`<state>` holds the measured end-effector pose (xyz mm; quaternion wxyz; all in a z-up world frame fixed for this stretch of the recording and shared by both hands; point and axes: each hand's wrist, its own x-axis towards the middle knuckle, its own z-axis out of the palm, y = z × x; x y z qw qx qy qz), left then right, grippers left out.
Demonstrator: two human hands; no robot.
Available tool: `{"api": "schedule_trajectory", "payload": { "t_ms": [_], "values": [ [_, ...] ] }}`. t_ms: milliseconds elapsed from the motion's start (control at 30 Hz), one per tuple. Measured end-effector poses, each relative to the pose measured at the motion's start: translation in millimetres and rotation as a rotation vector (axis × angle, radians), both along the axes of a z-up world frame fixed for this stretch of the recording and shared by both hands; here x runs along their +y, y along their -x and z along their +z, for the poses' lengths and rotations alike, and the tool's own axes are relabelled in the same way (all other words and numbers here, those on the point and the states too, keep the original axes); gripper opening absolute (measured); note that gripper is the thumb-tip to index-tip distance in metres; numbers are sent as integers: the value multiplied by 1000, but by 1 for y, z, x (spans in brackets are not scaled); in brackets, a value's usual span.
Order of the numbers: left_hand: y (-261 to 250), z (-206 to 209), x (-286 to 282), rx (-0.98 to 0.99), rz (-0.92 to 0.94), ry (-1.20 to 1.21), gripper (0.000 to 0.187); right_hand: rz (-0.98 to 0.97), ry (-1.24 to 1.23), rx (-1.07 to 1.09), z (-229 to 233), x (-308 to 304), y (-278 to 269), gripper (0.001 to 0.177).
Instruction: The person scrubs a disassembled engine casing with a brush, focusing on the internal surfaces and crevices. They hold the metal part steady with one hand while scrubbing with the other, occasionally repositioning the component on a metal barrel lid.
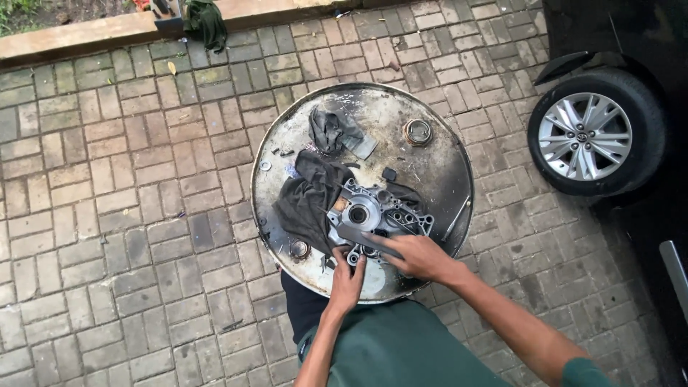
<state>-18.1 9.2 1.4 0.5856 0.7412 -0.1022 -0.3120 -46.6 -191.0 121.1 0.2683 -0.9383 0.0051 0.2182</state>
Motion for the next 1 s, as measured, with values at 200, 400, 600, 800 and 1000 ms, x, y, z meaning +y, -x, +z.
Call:
{"api": "schedule_trajectory", "payload": {
  "t_ms": [200, 400, 600, 800, 1000],
  "values": [
    [-6, 31, -3, -5, -28, -50, 58, -44, -26, -4, -10, 5, -14, 51],
    [-2, 2, 3, -13, -44, -68, 49, -80, -30, 20, -15, 3, 0, 46],
    [-4, -3, 7, 13, -71, -90, 44, -46, -59, -23, -16, 32, -30, 49],
    [-9, 6, 6, 34, -137, -136, 45, -75, 23, 76, -15, -18, 13, 53],
    [2, -19, 1, -103, -75, -198, 56, -52, -40, -167, -34, 28, -29, 67]
  ]
}}
